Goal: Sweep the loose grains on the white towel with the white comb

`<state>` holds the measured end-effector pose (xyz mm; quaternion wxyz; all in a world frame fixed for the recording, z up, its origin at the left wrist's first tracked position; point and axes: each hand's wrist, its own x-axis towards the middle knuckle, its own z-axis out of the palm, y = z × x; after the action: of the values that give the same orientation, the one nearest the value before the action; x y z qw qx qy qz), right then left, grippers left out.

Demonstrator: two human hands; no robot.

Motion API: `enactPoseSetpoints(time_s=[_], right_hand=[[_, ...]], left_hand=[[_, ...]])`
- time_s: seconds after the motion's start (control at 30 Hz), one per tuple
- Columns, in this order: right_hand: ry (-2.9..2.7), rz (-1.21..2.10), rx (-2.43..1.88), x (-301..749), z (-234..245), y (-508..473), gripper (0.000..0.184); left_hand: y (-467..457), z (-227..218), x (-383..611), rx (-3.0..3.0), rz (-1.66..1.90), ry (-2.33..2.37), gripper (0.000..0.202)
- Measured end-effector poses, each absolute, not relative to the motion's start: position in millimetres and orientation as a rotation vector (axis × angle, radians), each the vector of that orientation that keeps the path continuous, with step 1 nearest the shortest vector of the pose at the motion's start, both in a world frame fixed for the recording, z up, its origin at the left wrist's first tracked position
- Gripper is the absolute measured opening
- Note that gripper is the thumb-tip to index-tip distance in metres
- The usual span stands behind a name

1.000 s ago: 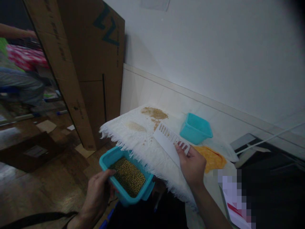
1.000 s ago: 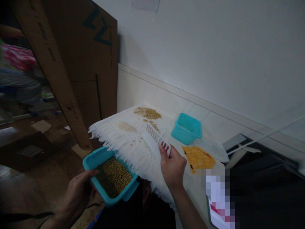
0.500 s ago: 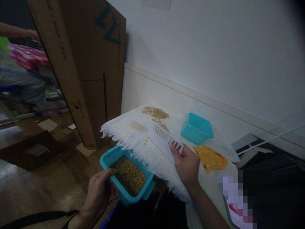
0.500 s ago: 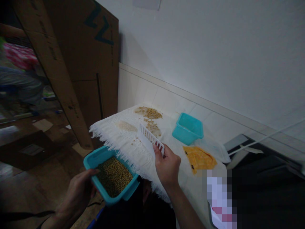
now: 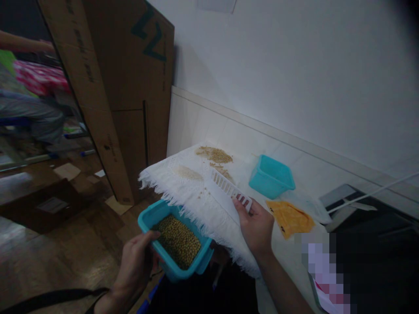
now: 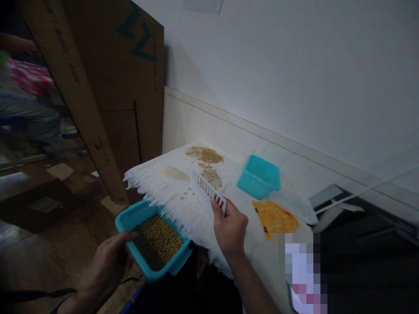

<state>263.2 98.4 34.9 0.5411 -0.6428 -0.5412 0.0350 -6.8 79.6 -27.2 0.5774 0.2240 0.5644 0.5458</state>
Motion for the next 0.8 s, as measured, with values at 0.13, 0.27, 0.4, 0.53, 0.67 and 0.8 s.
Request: enactPoseSetpoints(time_s=[0.13, 0.27, 0.4, 0.53, 0.67, 0.8], right_hand=[[-1.304, 0.123, -1.502, 258.6, 36.1, 96.5, 0.039], [-1.311, 0.168, -1.477, 256.6, 36.9, 96.2, 0.038], [-1.324, 0.189, -1.449, 254.6, 33.7, 96.9, 0.038], [-1.304, 0.174, -1.451, 255.7, 30.7, 97.3, 0.038], [-1.234, 0.141, -1.470, 256.7, 30.6, 100.9, 0.043], [-1.261, 0.214, -1.461, 251.2, 30.1, 103.7, 0.044]], left_hand=[[78.6, -26.2, -7.8, 0.525, 1.261, 1.335, 0.040], [78.1, -24.7, -9.1, 0.518, 1.249, 1.336, 0.038], [80.9, -22.7, -9.4, 0.529, 1.266, 1.342, 0.039], [82.5, -20.4, -10.4, 0.511, 1.286, 1.331, 0.038], [83.1, -21.4, -11.3, 0.491, 1.295, 1.335, 0.036], [83.4, -23.5, -12.0, 0.498, 1.303, 1.335, 0.035]])
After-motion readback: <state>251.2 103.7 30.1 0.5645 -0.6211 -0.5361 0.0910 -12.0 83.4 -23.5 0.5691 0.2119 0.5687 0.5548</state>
